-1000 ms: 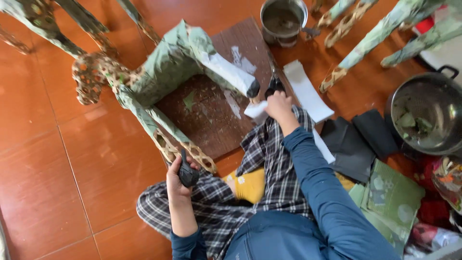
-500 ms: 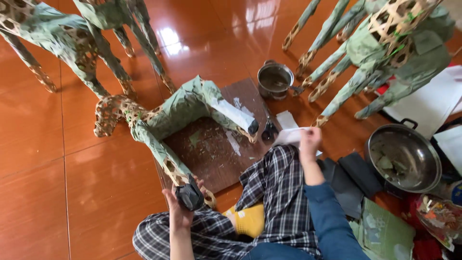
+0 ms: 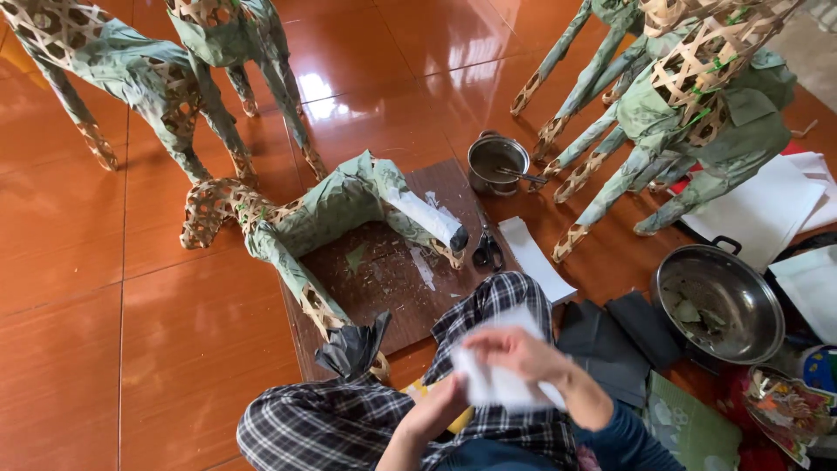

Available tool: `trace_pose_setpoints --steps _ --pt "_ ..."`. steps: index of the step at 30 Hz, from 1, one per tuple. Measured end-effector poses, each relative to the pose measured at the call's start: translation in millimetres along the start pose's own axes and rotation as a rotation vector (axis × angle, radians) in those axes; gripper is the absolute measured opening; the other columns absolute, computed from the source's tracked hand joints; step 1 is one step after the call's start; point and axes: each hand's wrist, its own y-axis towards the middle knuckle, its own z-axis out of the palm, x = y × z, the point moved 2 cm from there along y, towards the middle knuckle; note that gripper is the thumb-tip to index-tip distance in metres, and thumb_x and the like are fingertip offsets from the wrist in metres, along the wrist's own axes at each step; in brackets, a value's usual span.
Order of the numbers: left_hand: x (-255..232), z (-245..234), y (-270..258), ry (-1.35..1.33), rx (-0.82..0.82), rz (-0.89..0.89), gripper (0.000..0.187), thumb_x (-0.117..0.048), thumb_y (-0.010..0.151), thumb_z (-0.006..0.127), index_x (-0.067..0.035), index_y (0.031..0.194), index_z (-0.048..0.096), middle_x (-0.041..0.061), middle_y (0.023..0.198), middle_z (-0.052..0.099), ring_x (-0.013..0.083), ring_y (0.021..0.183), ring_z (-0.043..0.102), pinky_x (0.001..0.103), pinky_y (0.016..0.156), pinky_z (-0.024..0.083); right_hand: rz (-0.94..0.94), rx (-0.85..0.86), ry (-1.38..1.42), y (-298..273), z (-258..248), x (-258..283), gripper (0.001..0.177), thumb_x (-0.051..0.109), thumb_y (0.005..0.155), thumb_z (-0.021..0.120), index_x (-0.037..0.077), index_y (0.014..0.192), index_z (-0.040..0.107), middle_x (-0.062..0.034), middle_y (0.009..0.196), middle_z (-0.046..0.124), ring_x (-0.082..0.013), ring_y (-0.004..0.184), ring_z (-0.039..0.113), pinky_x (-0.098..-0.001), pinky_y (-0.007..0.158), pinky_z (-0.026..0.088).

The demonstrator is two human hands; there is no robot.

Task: Applying paper strips to a giraffe-shaped armature to create a sculpture

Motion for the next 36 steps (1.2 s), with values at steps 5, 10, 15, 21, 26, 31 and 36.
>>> trace_pose_setpoints --steps 5,10,15,21,26,31,36 --pt "-35 16 36 -0.121 0.027 0.225 0.06 -0.041 0.108 0.057 -0.006 0.156 0.051 0.021 0.147 0.063 0.035 0.13 0.064 0.052 0.113 0.052 0.259 -0.105 0.14 -42 23 12 0.045 -0.004 0.093 0.073 0.003 0.138 0.074 -0.0145 0.108 0.085 -0.0155 0.079 0.072 -0.0243 0.067 0.057" --pt "-50 39 28 0.007 0.077 0.203 0.043 -0.022 0.107 0.066 -0.009 0.148 0.063 0.017 0.151 0.066 0.0305 0.142 0.063 0.054 0.125 0.05 0.417 -0.284 0.185 -83 9 1 0.058 -0.009 0.087 0.077 0.005 0.143 0.07 -0.0149 0.11 0.082 -0.0175 0.091 0.07 -0.0262 0.081 0.054" --pt "-55 70 15 0.638 0.301 -0.032 0.063 -0.022 0.092 0.082 -0.011 0.151 0.063 0.004 0.124 0.07 0.0123 0.106 0.061 0.026 0.093 0.052 0.319 -0.185 0.016 -89 6 40 0.037 -0.009 0.089 0.079 -0.002 0.125 0.083 -0.0103 0.102 0.089 -0.0149 0.087 0.078 -0.0259 0.083 0.058" --pt "-78 40 21 0.965 0.046 0.153 0.011 -0.009 0.098 0.075 -0.001 0.105 0.076 0.013 0.096 0.079 0.0192 0.076 0.077 0.025 0.063 0.066 0.771 -0.013 -0.445 -109 -37 83 0.078 0.019 0.075 0.083 0.029 0.15 0.067 -0.0007 0.113 0.094 -0.0117 0.086 0.084 -0.0229 0.076 0.063" --pt "-86 42 7 1.284 -0.016 -0.043 0.017 -0.02 0.088 0.086 -0.007 0.097 0.079 0.005 0.084 0.078 0.0181 0.067 0.066 0.032 0.063 0.053 0.857 -0.144 -0.491 -178 -141 -6 0.018 0.01 0.084 0.083 0.005 0.101 0.089 -0.003 0.088 0.088 -0.0112 0.076 0.076 -0.024 0.072 0.063" --pt "-6 -50 27 1.426 0.073 0.007 0.03 -0.027 0.085 0.085 -0.002 0.1 0.08 0.011 0.08 0.07 0.0278 0.067 0.056 0.042 0.065 0.048 1.096 -0.163 -0.622 -248 -199 -103 0.015 0.018 0.084 0.092 0.003 0.083 0.091 -0.001 0.074 0.081 -0.012 0.071 0.066 -0.0224 0.074 0.06" --pt "-20 -43 -11 1.288 -0.373 0.132 0.062 -0.029 0.078 0.089 -0.006 0.133 0.073 0.014 0.13 0.076 0.0347 0.116 0.071 0.042 0.101 0.055 1.26 0.058 -1.094 -244 -194 -187 0.065 0.048 0.086 0.089 0.026 0.144 0.07 0.0062 0.139 0.082 -0.0186 0.122 0.08 -0.0331 0.104 0.064"
